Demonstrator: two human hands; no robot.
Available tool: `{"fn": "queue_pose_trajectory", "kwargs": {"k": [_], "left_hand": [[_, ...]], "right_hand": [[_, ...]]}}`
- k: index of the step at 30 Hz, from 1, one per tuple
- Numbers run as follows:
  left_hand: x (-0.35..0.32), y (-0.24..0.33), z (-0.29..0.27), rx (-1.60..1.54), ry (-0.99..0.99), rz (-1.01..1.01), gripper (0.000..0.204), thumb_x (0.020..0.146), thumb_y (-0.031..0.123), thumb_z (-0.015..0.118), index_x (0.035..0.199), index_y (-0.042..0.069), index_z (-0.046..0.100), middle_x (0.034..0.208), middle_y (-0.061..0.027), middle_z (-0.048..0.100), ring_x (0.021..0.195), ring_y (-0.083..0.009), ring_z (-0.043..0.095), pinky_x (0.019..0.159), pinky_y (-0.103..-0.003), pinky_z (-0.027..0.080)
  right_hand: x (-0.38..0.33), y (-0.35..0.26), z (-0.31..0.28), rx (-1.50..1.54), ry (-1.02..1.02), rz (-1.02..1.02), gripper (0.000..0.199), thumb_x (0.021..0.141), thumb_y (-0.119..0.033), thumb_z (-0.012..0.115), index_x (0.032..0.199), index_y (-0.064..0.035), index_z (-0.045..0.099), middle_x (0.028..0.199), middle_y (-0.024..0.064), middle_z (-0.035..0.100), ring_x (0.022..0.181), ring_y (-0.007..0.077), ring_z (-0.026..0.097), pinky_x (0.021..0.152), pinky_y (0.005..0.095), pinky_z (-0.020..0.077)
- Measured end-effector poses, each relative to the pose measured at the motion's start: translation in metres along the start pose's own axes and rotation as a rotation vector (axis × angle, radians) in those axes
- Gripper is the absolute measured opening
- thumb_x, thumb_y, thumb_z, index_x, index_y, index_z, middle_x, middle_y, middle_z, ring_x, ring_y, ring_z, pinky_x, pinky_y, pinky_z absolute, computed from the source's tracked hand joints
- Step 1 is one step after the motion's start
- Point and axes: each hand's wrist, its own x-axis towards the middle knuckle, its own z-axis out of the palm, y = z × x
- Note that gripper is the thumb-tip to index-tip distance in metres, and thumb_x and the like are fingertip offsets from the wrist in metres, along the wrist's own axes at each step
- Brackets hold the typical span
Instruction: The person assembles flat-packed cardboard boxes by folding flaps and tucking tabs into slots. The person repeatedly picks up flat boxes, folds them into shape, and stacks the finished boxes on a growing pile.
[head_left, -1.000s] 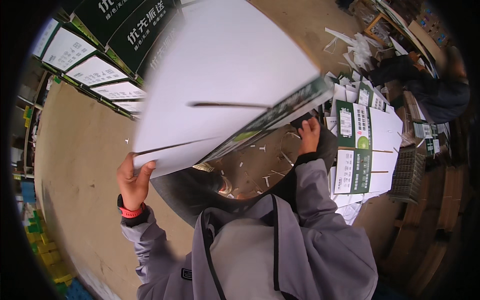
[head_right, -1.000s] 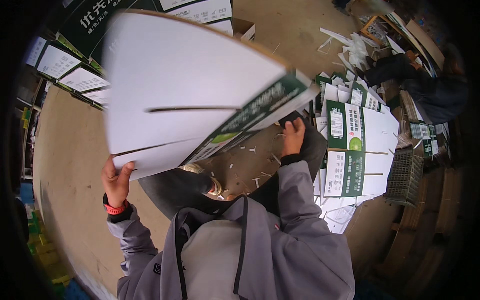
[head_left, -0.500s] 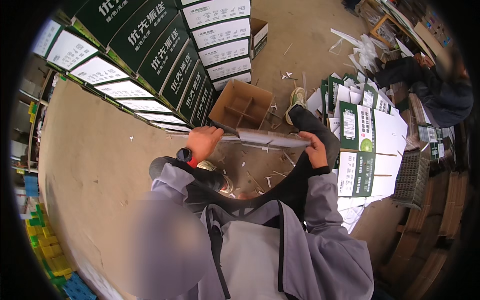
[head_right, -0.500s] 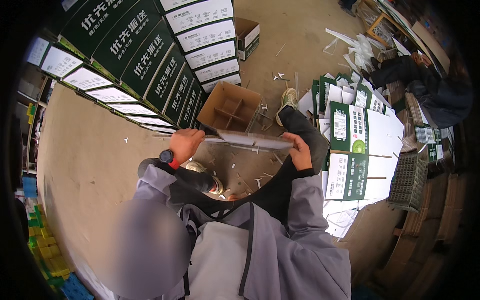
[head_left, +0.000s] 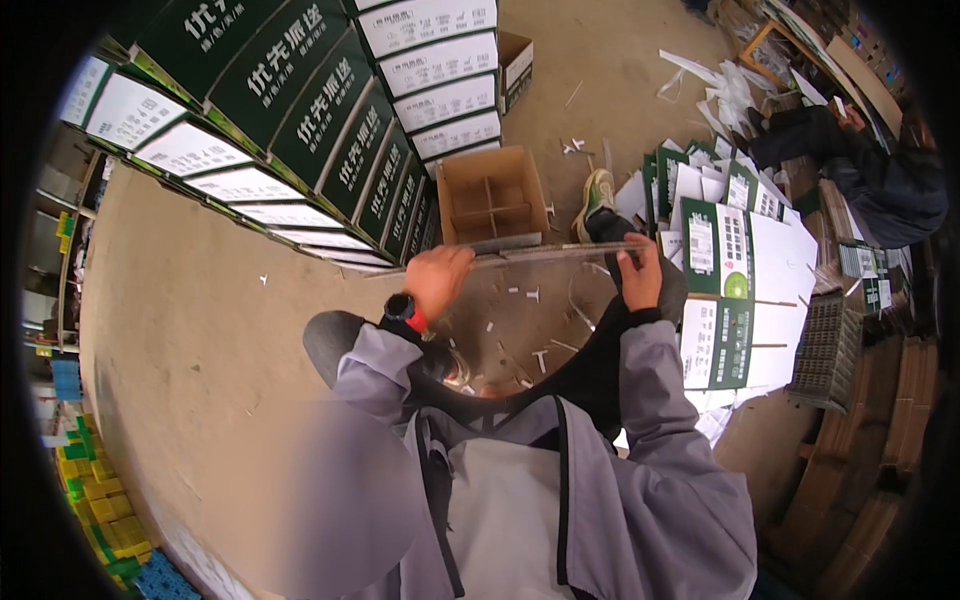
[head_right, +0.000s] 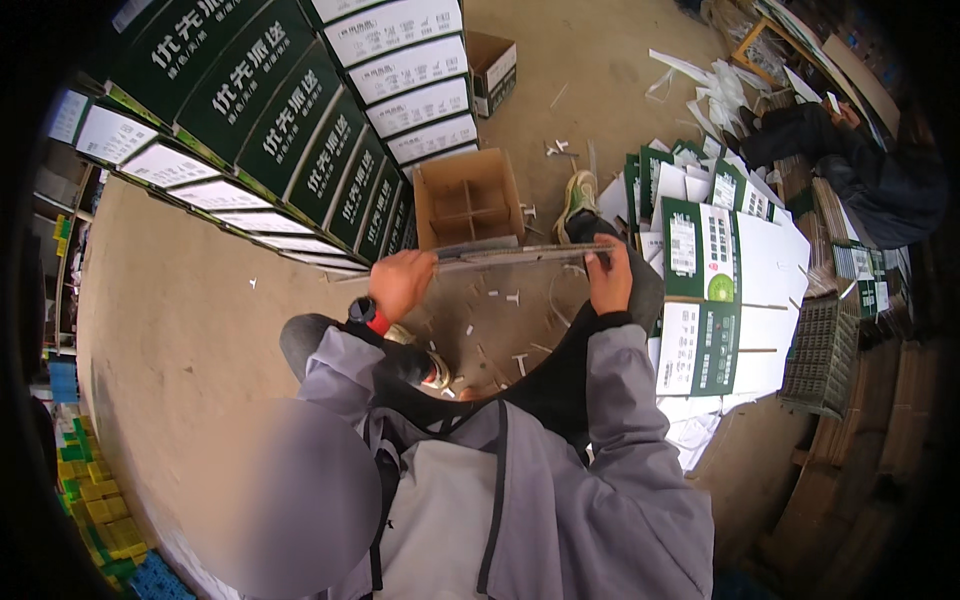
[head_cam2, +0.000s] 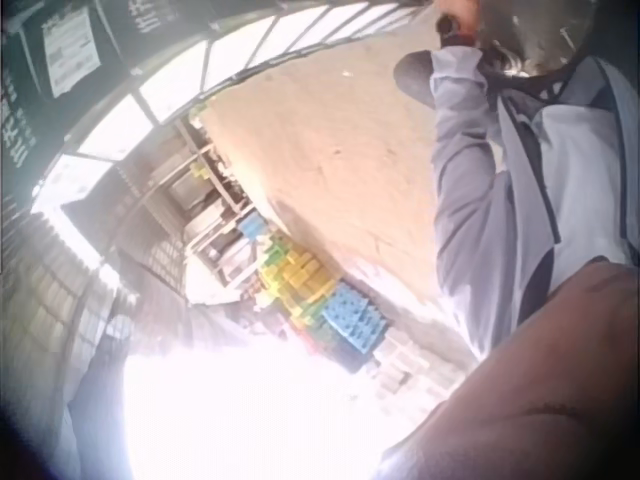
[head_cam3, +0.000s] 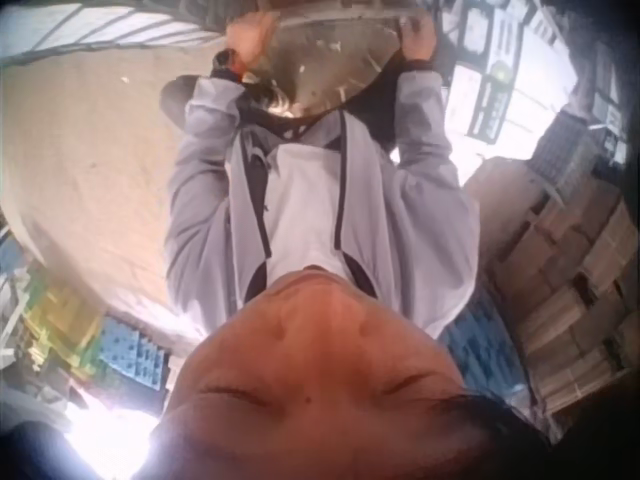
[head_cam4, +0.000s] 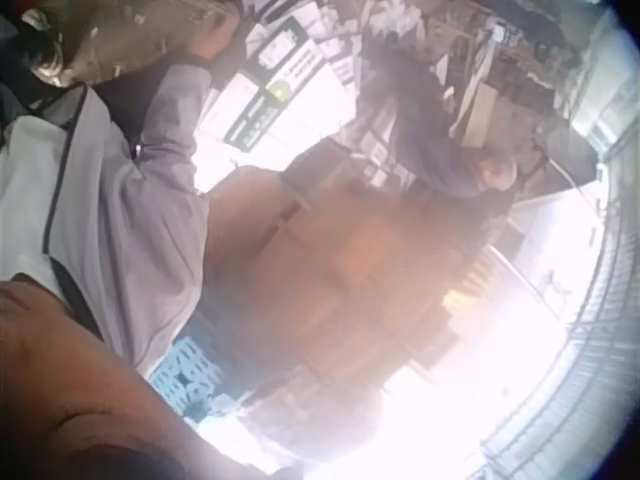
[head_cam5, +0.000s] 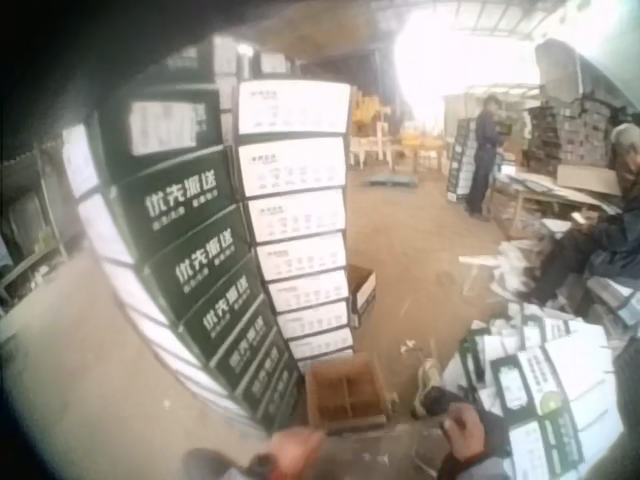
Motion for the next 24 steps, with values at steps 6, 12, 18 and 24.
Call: {"fn": "queue_pose_trajectory", "kwargs": {"k": [6, 12, 18, 24], "left_hand": [[-0.004, -0.007, -0.011, -0.016, 0.025, 0.000, 0.026, 0.089, 0.016, 0.079, 0.114, 0.010, 0.074, 0.094, -0.0078, 0.074, 0.090, -0.0303, 0.071, 0.086, -0.044, 0.055], [-0.038, -0.022, -0.019, 0.182, 0.055, -0.279, 0.049, 0.089, 0.015, 0.079, 0.137, 0.012, 0.070, 0.128, -0.0092, 0.070, 0.124, -0.0318, 0.062, 0.120, -0.051, 0.039], [-0.042, -0.019, -0.020, 0.070, 0.169, -0.302, 0.049, 0.087, 0.008, 0.078, 0.135, 0.011, 0.070, 0.132, -0.0105, 0.069, 0.127, -0.0338, 0.061, 0.121, -0.051, 0.040], [-0.047, -0.041, -0.023, -0.104, 0.212, -0.292, 0.033, 0.088, 0.006, 0.077, 0.121, 0.009, 0.072, 0.131, -0.0121, 0.070, 0.129, -0.0361, 0.061, 0.121, -0.052, 0.042]], "right_hand": [[-0.006, 0.002, 0.030, 0.169, -0.011, 0.116, 0.063, 0.102, -0.037, 0.078, 0.148, -0.0017, 0.053, 0.135, 0.0143, 0.066, 0.128, 0.0246, 0.062, 0.113, 0.0394, 0.0458], [0.002, -0.023, 0.055, -0.228, 0.256, 0.048, 0.058, 0.101, -0.035, 0.077, 0.142, 0.0001, 0.056, 0.135, 0.0196, 0.066, 0.128, 0.0328, 0.062, 0.109, 0.0410, 0.0467], [0.029, -0.103, 0.048, -0.650, -0.304, -0.291, 0.028, 0.100, -0.023, 0.069, 0.124, -0.0089, 0.073, 0.117, 0.0180, 0.075, 0.106, 0.0384, 0.070, 0.095, 0.0466, 0.0549], [0.079, -0.101, 0.028, -0.416, -0.913, 0.009, 0.031, 0.100, -0.036, 0.073, 0.112, -0.0085, 0.080, 0.107, 0.0135, 0.079, 0.100, 0.0320, 0.075, 0.089, 0.0409, 0.0569]]}}
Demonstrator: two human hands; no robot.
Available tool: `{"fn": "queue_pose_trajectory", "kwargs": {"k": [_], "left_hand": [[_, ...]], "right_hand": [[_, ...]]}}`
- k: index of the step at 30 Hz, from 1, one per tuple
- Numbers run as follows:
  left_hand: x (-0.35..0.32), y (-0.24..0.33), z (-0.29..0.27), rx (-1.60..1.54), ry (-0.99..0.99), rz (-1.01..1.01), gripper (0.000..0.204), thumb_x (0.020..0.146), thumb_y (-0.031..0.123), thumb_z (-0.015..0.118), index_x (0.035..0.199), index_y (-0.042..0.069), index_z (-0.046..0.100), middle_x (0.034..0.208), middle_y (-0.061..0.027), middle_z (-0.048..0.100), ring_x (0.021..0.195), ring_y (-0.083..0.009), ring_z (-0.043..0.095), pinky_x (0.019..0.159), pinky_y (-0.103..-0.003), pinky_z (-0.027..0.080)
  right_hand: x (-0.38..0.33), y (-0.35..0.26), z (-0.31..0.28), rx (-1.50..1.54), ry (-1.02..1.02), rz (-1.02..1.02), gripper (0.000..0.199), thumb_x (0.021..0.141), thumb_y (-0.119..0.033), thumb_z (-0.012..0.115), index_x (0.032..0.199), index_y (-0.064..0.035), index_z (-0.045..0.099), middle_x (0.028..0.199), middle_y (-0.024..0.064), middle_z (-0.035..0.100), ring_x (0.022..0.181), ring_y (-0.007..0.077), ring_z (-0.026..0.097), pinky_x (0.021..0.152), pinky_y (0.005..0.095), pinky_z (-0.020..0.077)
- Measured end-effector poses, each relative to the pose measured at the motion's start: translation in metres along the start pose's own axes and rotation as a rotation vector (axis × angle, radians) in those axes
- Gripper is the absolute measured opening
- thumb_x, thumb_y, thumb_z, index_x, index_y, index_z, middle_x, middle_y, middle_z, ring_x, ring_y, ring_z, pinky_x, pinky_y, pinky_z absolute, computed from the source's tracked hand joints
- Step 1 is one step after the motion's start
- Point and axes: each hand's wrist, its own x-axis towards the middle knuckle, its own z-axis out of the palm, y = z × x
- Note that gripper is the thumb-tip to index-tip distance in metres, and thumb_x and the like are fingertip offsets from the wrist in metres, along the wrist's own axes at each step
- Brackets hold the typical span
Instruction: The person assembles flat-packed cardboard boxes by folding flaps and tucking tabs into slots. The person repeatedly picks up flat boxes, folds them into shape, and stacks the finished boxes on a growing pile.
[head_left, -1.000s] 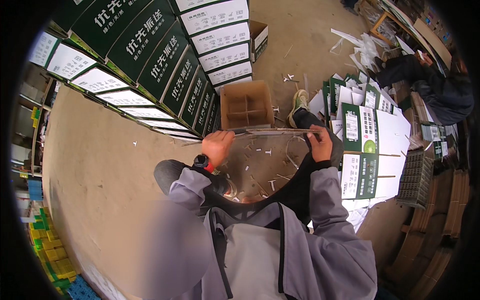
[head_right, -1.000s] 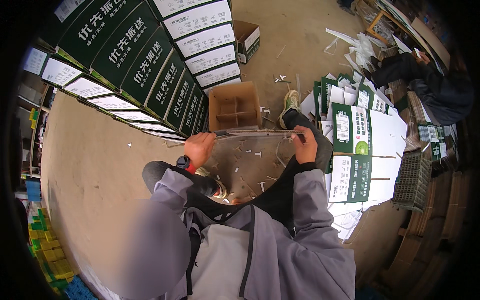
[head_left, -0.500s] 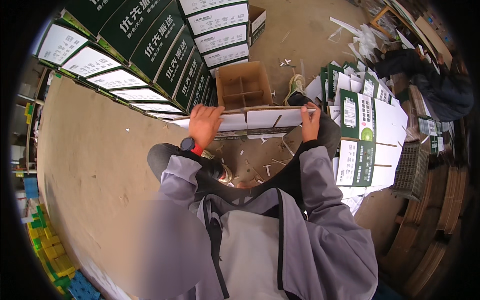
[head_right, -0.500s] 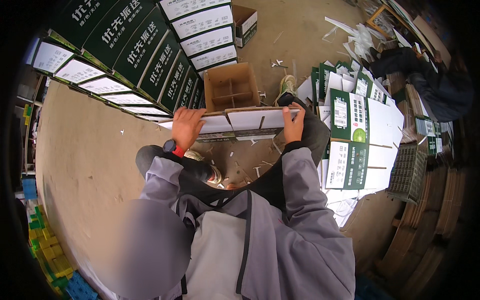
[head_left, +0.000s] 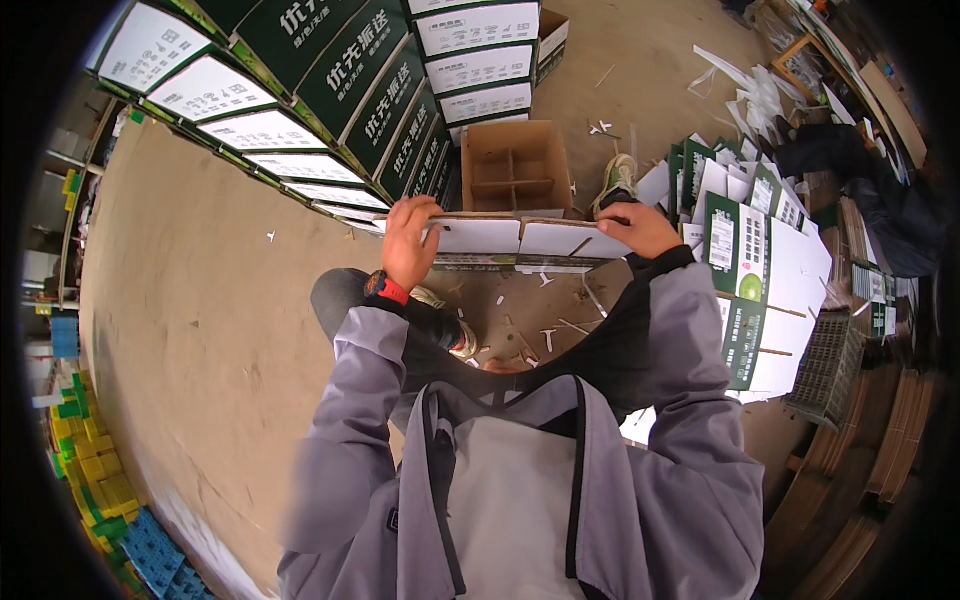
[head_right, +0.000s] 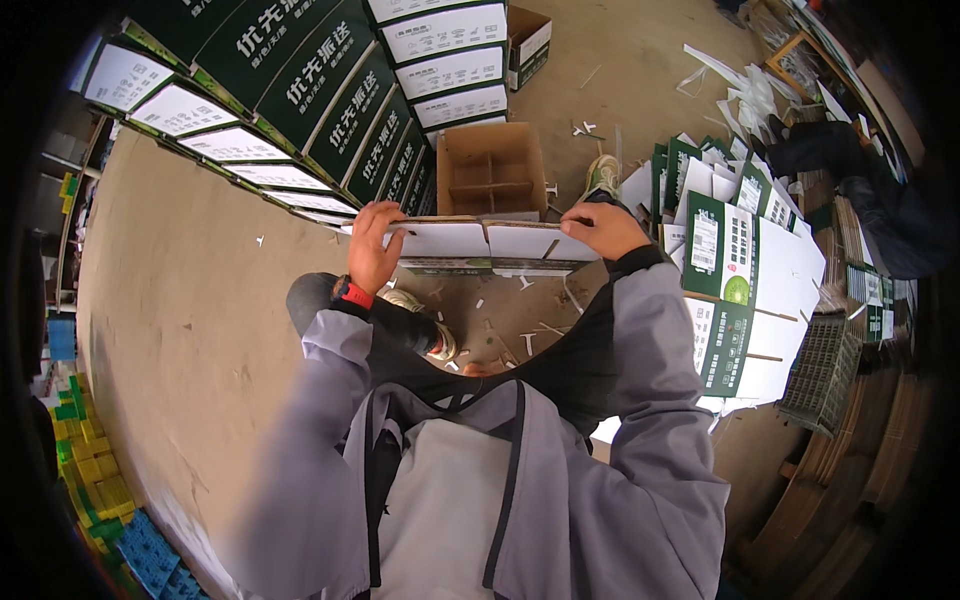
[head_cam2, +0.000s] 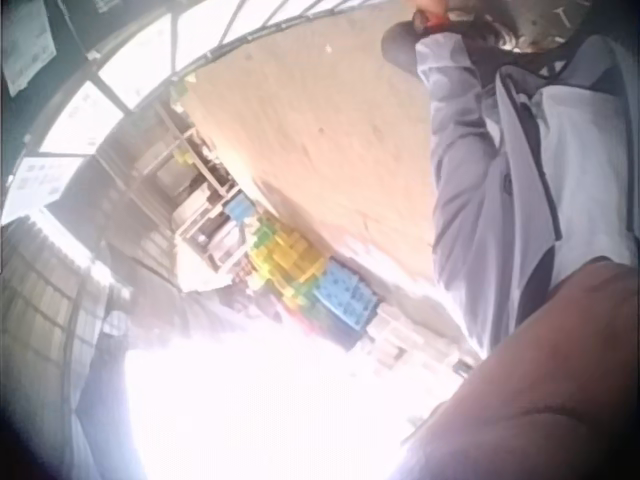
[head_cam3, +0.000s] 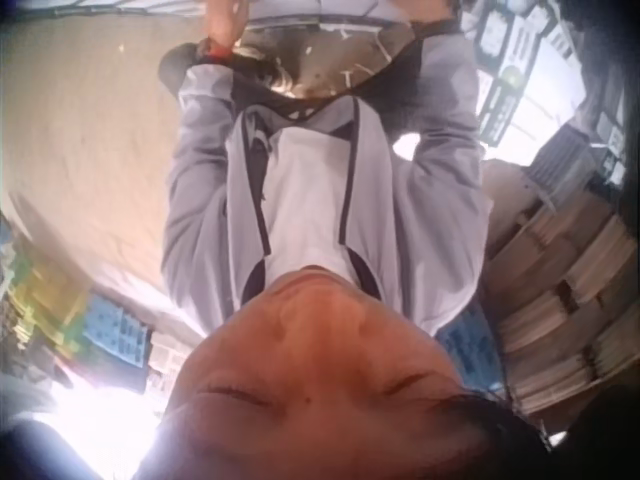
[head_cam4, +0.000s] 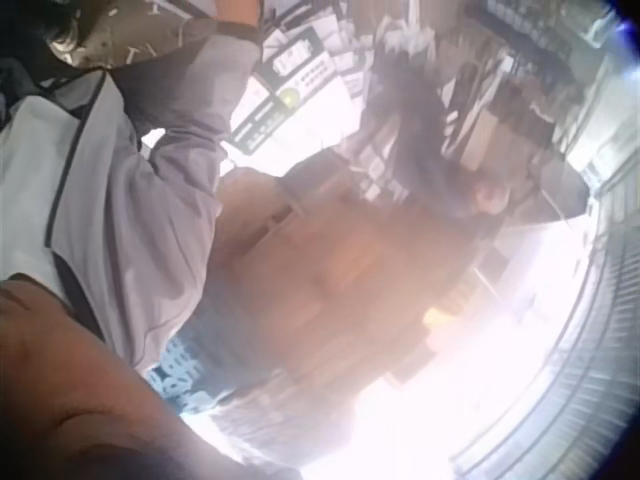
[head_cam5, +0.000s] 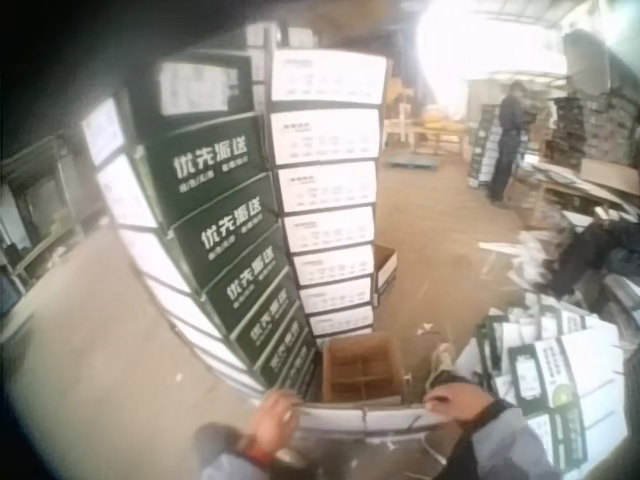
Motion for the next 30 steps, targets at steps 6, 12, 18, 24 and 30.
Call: {"fn": "queue_pose_trajectory", "kwargs": {"k": [6, 12, 18, 24, 30], "left_hand": [[0.000, 0.003, -0.004, -0.071, -0.012, 0.033, 0.031, 0.086, 0.007, 0.079, 0.116, 0.011, 0.075, 0.129, -0.0107, 0.071, 0.126, -0.0336, 0.064, 0.123, -0.056, 0.039], [-0.002, 0.005, -0.011, -0.085, -0.080, 0.061, 0.020, 0.081, 0.010, 0.079, 0.101, 0.013, 0.076, 0.128, -0.0093, 0.071, 0.126, -0.0309, 0.064, 0.124, -0.058, 0.034], [0.000, 0.006, -0.014, -0.123, -0.089, 0.090, 0.006, 0.086, 0.015, 0.072, 0.090, 0.011, 0.072, 0.124, -0.0097, 0.074, 0.122, -0.0313, 0.065, 0.124, -0.056, 0.032], [-0.001, 0.020, -0.013, -0.123, -0.062, 0.003, 0.008, 0.089, 0.014, 0.071, 0.094, 0.009, 0.072, 0.122, -0.0111, 0.075, 0.120, -0.0332, 0.067, 0.124, -0.056, 0.033], [-0.002, 0.009, -0.013, -0.037, -0.034, 0.051, 0.013, 0.094, 0.011, 0.068, 0.105, 0.007, 0.075, 0.122, -0.0121, 0.075, 0.119, -0.0351, 0.067, 0.117, -0.054, 0.043]], "right_hand": [[0.031, 0.017, 0.010, -0.212, 0.149, 0.112, 0.037, 0.097, -0.042, 0.067, 0.110, -0.0103, 0.081, 0.099, 0.0125, 0.080, 0.095, 0.0346, 0.074, 0.087, 0.0432, 0.0568], [0.035, 0.018, 0.000, -0.005, 0.038, 0.065, 0.043, 0.102, -0.048, 0.068, 0.114, -0.0082, 0.080, 0.101, 0.0124, 0.080, 0.094, 0.0288, 0.075, 0.087, 0.0379, 0.0570], [0.034, 0.033, -0.001, 0.164, -0.042, 0.019, 0.040, 0.096, -0.039, 0.076, 0.113, -0.0038, 0.080, 0.102, 0.0102, 0.082, 0.097, 0.0223, 0.075, 0.090, 0.0342, 0.0564], [0.040, 0.019, 0.022, -0.311, 0.346, 0.234, 0.036, 0.100, -0.044, 0.068, 0.114, -0.0127, 0.079, 0.097, 0.0125, 0.080, 0.094, 0.0327, 0.076, 0.084, 0.0426, 0.0588], [0.029, 0.025, 0.020, 0.098, 0.416, -0.014, 0.025, 0.103, -0.022, 0.069, 0.121, -0.0053, 0.075, 0.105, 0.0119, 0.076, 0.093, 0.0346, 0.072, 0.088, 0.0454, 0.0567]]}}
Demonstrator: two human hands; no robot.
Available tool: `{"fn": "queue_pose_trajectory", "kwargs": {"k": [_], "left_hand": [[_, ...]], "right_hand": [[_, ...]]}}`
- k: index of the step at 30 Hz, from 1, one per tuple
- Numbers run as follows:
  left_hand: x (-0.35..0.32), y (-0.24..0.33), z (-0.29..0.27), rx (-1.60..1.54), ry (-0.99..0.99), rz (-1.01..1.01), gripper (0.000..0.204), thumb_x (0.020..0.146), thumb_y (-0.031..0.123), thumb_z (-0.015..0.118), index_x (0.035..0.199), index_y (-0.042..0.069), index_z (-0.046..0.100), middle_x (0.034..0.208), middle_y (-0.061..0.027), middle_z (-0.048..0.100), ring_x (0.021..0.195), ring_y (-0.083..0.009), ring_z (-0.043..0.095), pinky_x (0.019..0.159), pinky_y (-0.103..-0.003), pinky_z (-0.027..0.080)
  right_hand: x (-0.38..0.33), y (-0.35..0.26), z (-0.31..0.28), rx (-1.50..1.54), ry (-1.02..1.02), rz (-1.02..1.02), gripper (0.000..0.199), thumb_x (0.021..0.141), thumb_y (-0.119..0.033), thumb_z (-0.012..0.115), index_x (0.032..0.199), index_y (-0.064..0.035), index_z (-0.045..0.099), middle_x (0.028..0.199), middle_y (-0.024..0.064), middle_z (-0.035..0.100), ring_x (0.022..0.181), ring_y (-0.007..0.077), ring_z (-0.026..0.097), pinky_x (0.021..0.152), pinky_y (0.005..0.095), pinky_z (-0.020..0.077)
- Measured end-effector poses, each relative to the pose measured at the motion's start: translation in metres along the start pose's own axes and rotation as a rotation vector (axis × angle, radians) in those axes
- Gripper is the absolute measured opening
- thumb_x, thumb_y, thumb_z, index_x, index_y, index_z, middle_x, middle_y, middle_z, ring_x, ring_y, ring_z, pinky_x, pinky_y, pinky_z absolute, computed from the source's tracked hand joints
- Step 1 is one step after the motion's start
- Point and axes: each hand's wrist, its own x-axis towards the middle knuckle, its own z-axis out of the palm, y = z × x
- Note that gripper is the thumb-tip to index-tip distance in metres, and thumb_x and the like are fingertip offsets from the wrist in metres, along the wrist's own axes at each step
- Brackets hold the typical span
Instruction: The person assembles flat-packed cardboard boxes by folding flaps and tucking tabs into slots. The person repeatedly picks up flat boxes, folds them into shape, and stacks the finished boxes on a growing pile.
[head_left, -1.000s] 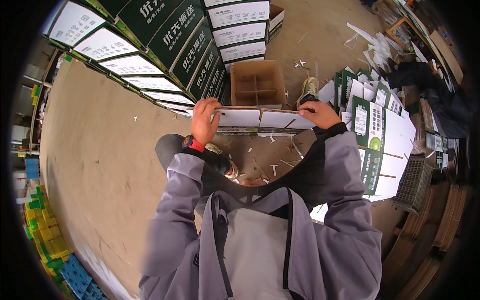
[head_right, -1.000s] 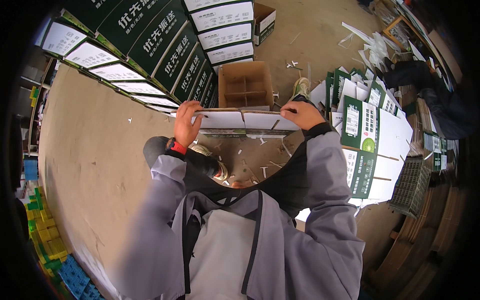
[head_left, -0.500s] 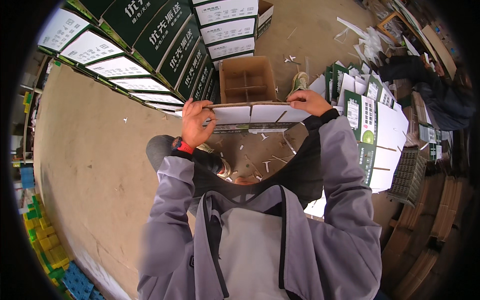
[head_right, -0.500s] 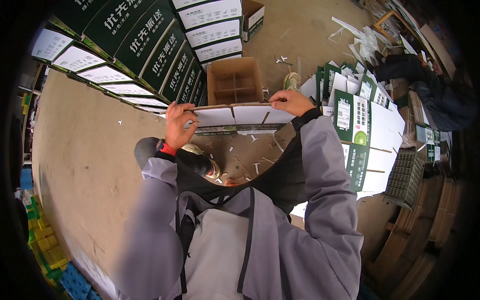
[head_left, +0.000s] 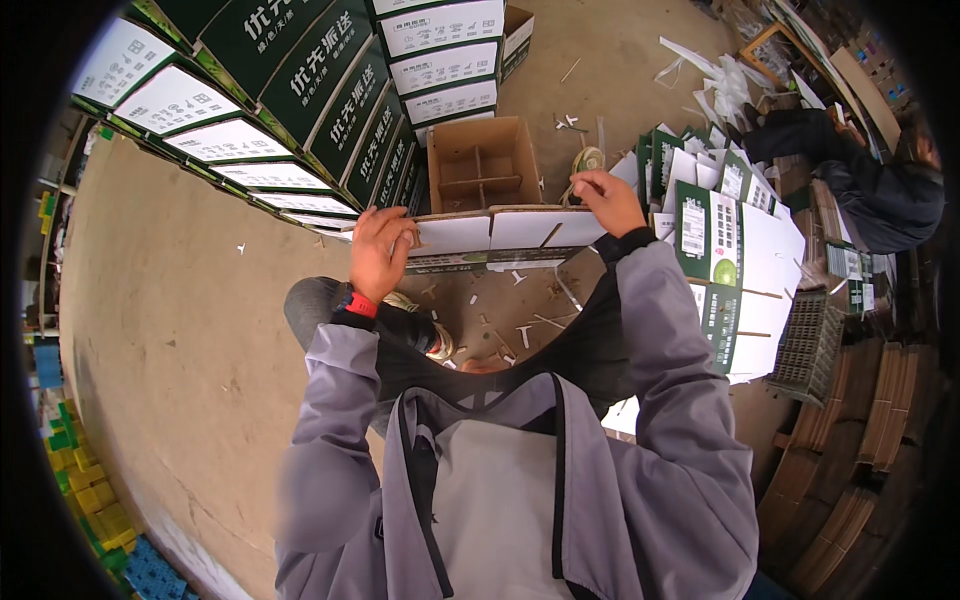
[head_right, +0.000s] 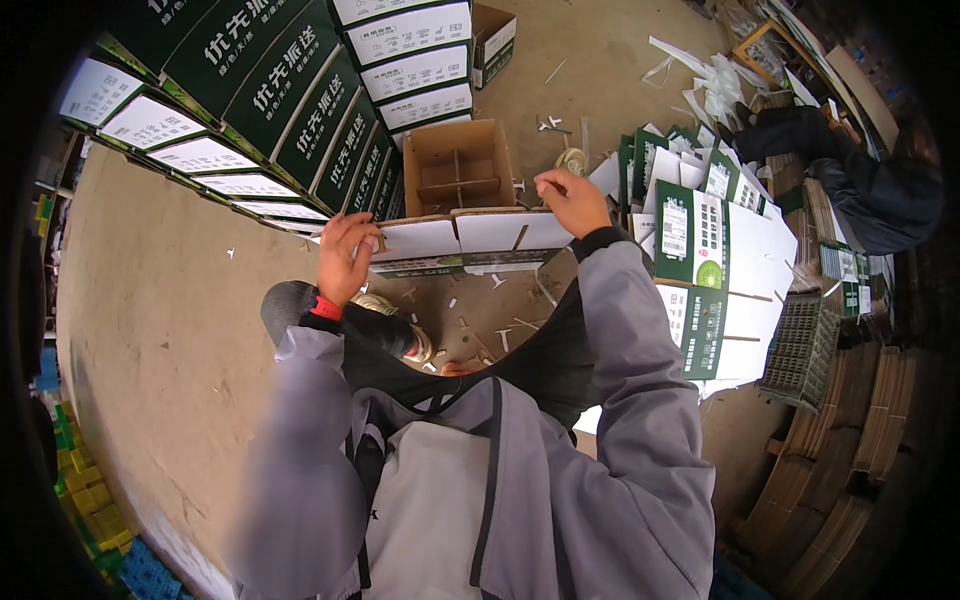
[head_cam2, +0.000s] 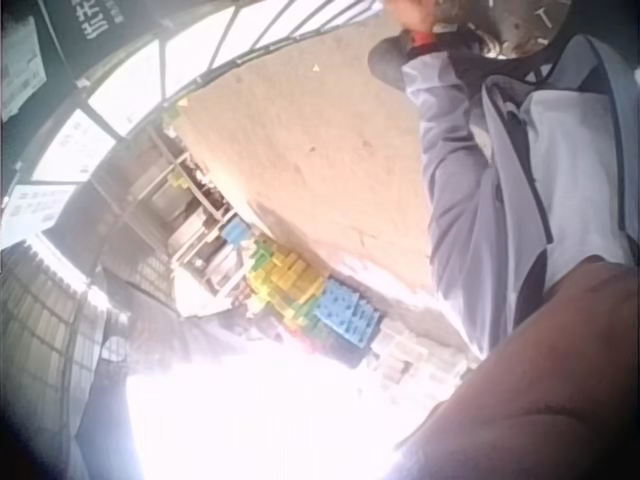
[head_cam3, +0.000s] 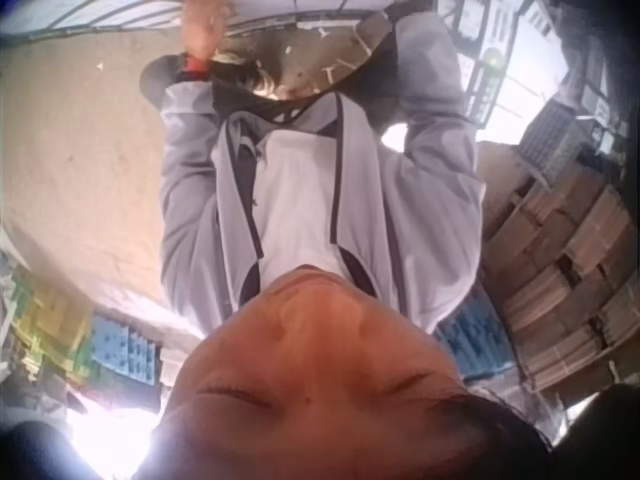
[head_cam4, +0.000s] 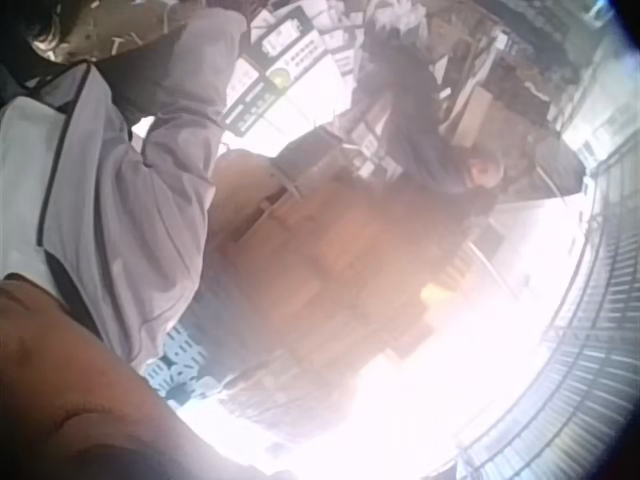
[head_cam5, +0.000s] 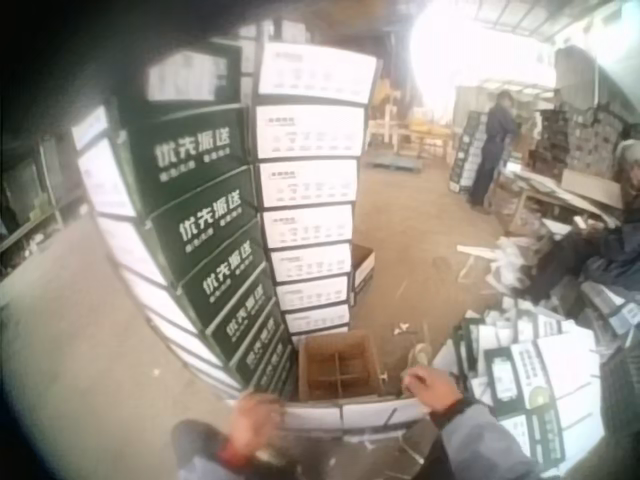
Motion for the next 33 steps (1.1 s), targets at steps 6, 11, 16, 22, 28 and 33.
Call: {"fn": "queue_pose_trajectory", "kwargs": {"k": [6, 11, 16, 22, 28, 33], "left_hand": [[0.015, -0.001, -0.014, -0.013, -0.169, 0.011, 0.016, 0.096, 0.006, 0.066, 0.108, 0.007, 0.076, 0.121, -0.0116, 0.075, 0.114, -0.0373, 0.068, 0.103, -0.049, 0.050], [0.037, -0.020, -0.019, -0.124, -0.411, -0.140, 0.020, 0.091, 0.003, 0.063, 0.106, 0.009, 0.074, 0.115, -0.0114, 0.074, 0.107, -0.0398, 0.069, 0.096, -0.049, 0.053], [0.036, -0.024, -0.019, 0.054, -0.352, 0.022, 0.034, 0.088, 0.015, 0.077, 0.121, 0.015, 0.070, 0.129, -0.0095, 0.069, 0.125, -0.0365, 0.064, 0.116, -0.053, 0.043], [0.004, -0.009, 0.020, 0.434, -0.109, 0.046, 0.051, 0.084, 0.029, 0.086, 0.129, 0.018, 0.065, 0.143, -0.0143, 0.056, 0.143, -0.0359, 0.049, 0.129, -0.067, 0.023], [0.018, -0.029, 0.010, -0.020, -0.020, -0.011, 0.008, 0.093, 0.016, 0.073, 0.099, 0.011, 0.075, 0.135, -0.0076, 0.073, 0.138, -0.0329, 0.061, 0.129, -0.064, 0.021], [0.029, -0.041, -0.020, -0.114, -0.212, -0.057, 0.020, 0.100, 0.023, 0.068, 0.108, 0.007, 0.077, 0.134, -0.0121, 0.074, 0.129, -0.0355, 0.065, 0.120, -0.051, 0.040]], "right_hand": [[-0.055, -0.047, -0.006, -0.572, 0.108, -0.526, 0.029, 0.086, -0.016, 0.082, 0.114, -0.0159, 0.076, 0.115, 0.0038, 0.069, 0.113, 0.0281, 0.062, 0.099, 0.0463, 0.0469], [-0.068, -0.069, 0.017, -0.620, 0.140, -0.304, 0.032, 0.085, -0.014, 0.082, 0.114, -0.0137, 0.069, 0.110, 0.0063, 0.065, 0.106, 0.0331, 0.063, 0.092, 0.0478, 0.0508], [-0.058, -0.077, 0.026, -0.591, 0.164, -0.201, 0.029, 0.085, -0.012, 0.083, 0.108, -0.0114, 0.066, 0.109, 0.0113, 0.063, 0.107, 0.0374, 0.062, 0.088, 0.0490, 0.0543], [-0.048, -0.065, 0.028, -0.494, 0.205, -0.157, 0.027, 0.087, -0.011, 0.082, 0.109, -0.0098, 0.066, 0.113, 0.0134, 0.064, 0.109, 0.0396, 0.061, 0.091, 0.0499, 0.0529], [-0.044, -0.059, 0.033, -0.513, 0.263, -0.191, 0.029, 0.086, -0.010, 0.083, 0.109, -0.0112, 0.065, 0.111, 0.0132, 0.062, 0.109, 0.0394, 0.061, 0.092, 0.0495, 0.0528], [-0.041, -0.065, 0.032, -0.513, 0.223, -0.160, 0.030, 0.086, -0.011, 0.083, 0.111, -0.0118, 0.066, 0.112, 0.0131, 0.062, 0.109, 0.0396, 0.061, 0.093, 0.0500, 0.0530]]}}
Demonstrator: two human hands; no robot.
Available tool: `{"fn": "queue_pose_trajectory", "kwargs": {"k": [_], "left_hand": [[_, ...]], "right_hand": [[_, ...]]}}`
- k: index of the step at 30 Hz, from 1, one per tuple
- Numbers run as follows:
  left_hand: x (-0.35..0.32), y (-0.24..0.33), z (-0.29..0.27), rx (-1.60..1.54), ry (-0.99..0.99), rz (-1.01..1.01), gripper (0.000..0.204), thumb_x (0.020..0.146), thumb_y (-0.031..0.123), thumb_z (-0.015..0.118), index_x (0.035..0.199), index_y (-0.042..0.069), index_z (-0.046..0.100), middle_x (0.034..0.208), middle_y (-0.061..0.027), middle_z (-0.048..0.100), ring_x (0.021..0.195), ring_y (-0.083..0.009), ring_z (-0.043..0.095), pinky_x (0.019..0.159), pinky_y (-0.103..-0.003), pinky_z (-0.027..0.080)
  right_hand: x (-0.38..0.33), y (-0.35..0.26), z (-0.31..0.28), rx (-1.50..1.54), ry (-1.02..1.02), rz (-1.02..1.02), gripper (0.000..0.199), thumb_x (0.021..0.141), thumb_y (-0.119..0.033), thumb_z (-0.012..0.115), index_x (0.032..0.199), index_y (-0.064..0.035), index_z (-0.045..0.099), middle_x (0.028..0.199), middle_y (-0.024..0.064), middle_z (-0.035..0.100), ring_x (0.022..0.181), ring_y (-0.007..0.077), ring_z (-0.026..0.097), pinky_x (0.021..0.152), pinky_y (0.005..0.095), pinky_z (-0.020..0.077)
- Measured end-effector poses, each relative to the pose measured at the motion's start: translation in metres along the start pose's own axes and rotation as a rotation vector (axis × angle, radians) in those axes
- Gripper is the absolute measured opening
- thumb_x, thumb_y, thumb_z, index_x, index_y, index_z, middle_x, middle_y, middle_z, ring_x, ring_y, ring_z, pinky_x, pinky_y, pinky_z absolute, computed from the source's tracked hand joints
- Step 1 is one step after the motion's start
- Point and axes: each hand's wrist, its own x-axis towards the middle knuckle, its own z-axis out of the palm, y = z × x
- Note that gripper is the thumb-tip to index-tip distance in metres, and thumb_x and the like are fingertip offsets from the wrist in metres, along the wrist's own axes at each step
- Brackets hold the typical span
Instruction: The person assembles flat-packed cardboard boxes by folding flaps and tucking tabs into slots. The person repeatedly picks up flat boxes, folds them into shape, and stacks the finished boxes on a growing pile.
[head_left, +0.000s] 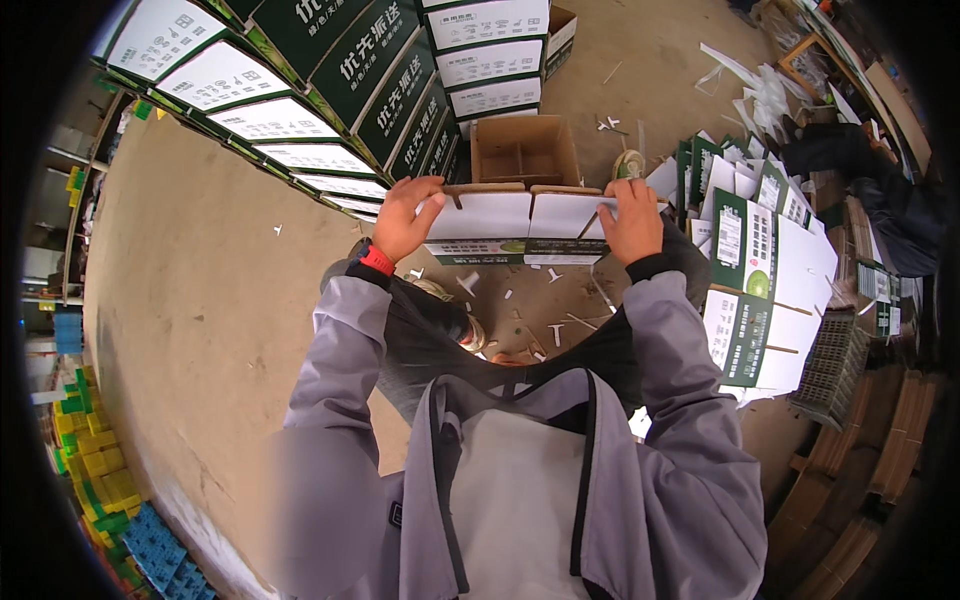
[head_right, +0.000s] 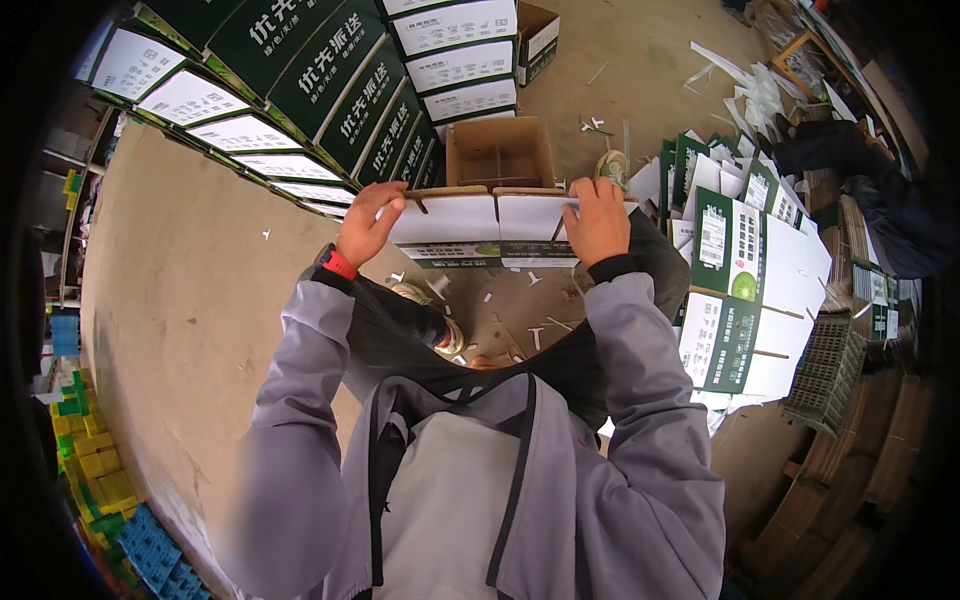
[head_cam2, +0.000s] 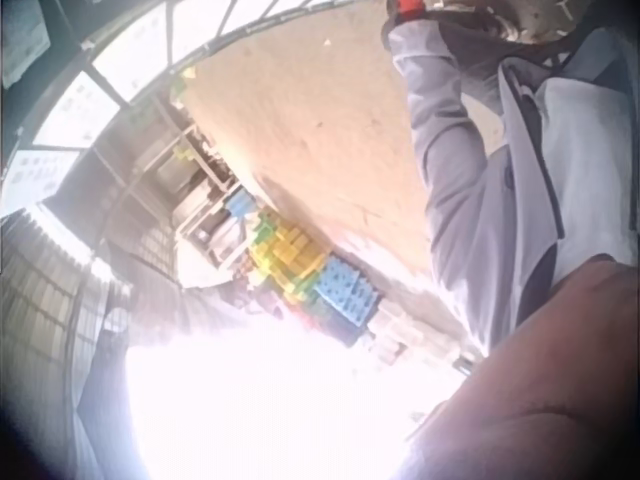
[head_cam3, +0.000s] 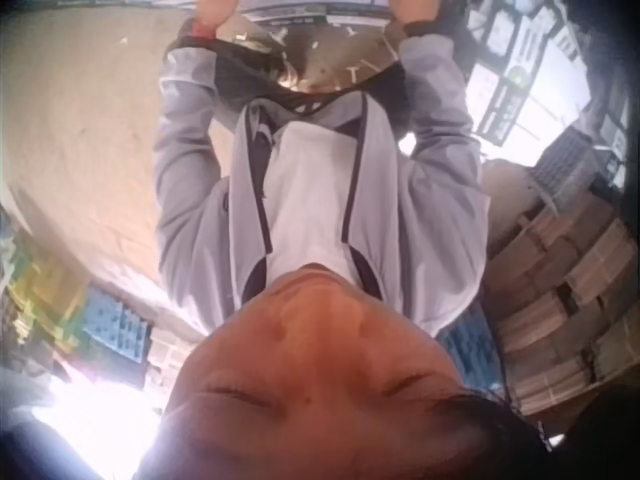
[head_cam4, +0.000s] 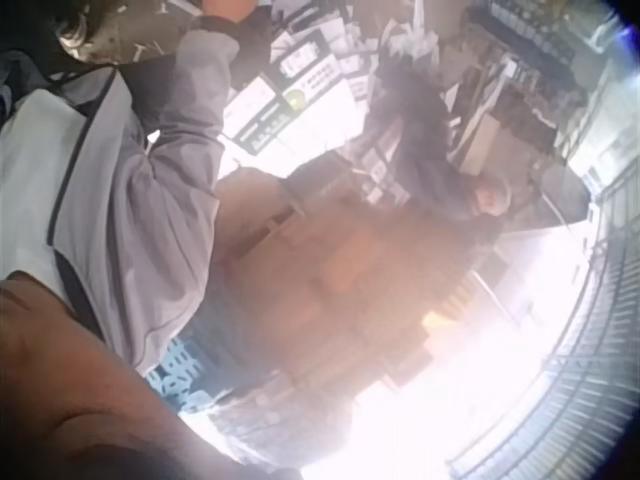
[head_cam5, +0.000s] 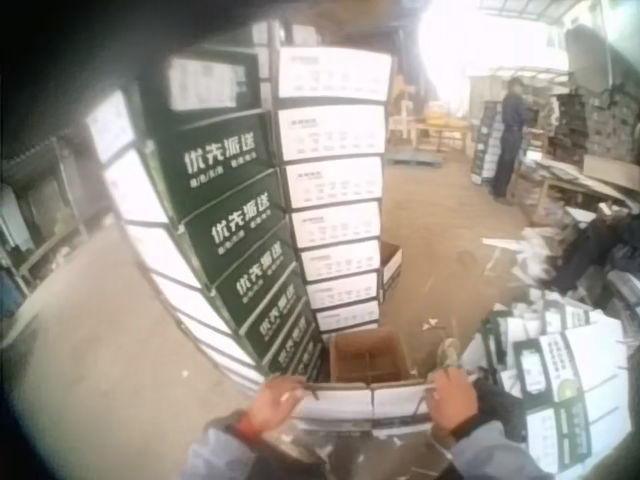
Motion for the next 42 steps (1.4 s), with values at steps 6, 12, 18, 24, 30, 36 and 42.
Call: {"fn": "queue_pose_trajectory", "kwargs": {"k": [6, 12, 18, 24, 30, 36, 42], "left_hand": [[0.027, 0.021, 0.007, 0.271, -0.186, -0.186, 0.022, 0.103, 0.029, 0.066, 0.116, 0.015, 0.078, 0.115, -0.0087, 0.080, 0.108, -0.0332, 0.074, 0.101, -0.046, 0.055], [0.046, 0.005, 0.011, 0.317, -0.402, -0.355, 0.032, 0.093, 0.041, 0.066, 0.106, 0.017, 0.084, 0.100, -0.0156, 0.080, 0.096, -0.0415, 0.075, 0.087, -0.050, 0.061], [0.062, 0.008, -0.001, 0.229, -0.699, -0.257, 0.037, 0.093, 0.041, 0.064, 0.103, 0.012, 0.085, 0.106, -0.0179, 0.080, 0.101, -0.0423, 0.074, 0.092, -0.051, 0.059], [0.052, -0.003, -0.005, 0.212, -0.724, -0.269, 0.040, 0.095, 0.045, 0.068, 0.106, 0.009, 0.084, 0.102, -0.0192, 0.080, 0.096, -0.0420, 0.075, 0.088, -0.049, 0.059], [0.047, 0.027, 0.005, 0.533, -0.723, -0.267, 0.041, 0.101, 0.046, 0.066, 0.105, 0.009, 0.083, 0.106, -0.0204, 0.080, 0.101, -0.0439, 0.075, 0.090, -0.053, 0.060], [0.031, 0.000, 0.001, 0.094, -0.436, -0.417, 0.036, 0.097, 0.033, 0.065, 0.103, -0.002, 0.075, 0.104, -0.0292, 0.075, 0.100, -0.0509, 0.071, 0.089, -0.057, 0.057], [-0.028, 0.004, 0.070, 0.002, -0.149, -0.502, 0.044, 0.092, 0.016, 0.058, 0.131, -0.002, 0.065, 0.119, -0.0324, 0.072, 0.116, -0.0548, 0.065, 0.103, -0.054, 0.054]], "right_hand": [[-0.004, -0.008, -0.016, -0.110, -0.125, -0.033, 0.033, 0.086, -0.017, 0.084, 0.112, -0.0118, 0.066, 0.116, 0.0130, 0.061, 0.111, 0.0388, 0.062, 0.091, 0.0495, 0.0555], [-0.028, -0.025, -0.021, -0.155, -0.136, -0.012, 0.030, 0.087, -0.018, 0.083, 0.110, -0.0095, 0.066, 0.117, 0.0134, 0.061, 0.111, 0.0379, 0.064, 0.090, 0.0489, 0.0572], [-0.050, -0.036, -0.026, -0.131, -0.193, 0.081, 0.026, 0.089, -0.018, 0.081, 0.110, -0.0101, 0.067, 0.122, 0.0127, 0.062, 0.098, 0.0388, 0.071, 0.083, 0.0500, 0.0593], [-0.051, -0.019, -0.019, 0.053, -0.244, 0.019, 0.026, 0.090, -0.019, 0.078, 0.113, -0.0111, 0.068, 0.119, 0.0109, 0.066, 0.097, 0.0402, 0.072, 0.082, 0.0515, 0.0598], [-0.041, 0.009, -0.024, 0.169, -0.355, -0.152, 0.018, 0.091, -0.016, 0.069, 0.108, -0.0093, 0.071, 0.110, 0.0132, 0.069, 0.098, 0.0409, 0.071, 0.084, 0.0524, 0.0589], [-0.021, 0.032, -0.062, 0.269, -0.444, -0.347, 0.019, 0.093, -0.017, 0.060, 0.084, -0.0037, 0.069, 0.088, 0.0154, 0.067, 0.086, 0.0406, 0.067, 0.094, 0.0518, 0.0538], [-0.007, 0.017, -0.023, 0.318, -0.401, -0.571, 0.021, 0.084, -0.016, 0.067, 0.069, -0.0036, 0.059, 0.078, 0.0164, 0.061, 0.076, 0.0415, 0.061, 0.091, 0.0487, 0.0522]]}}
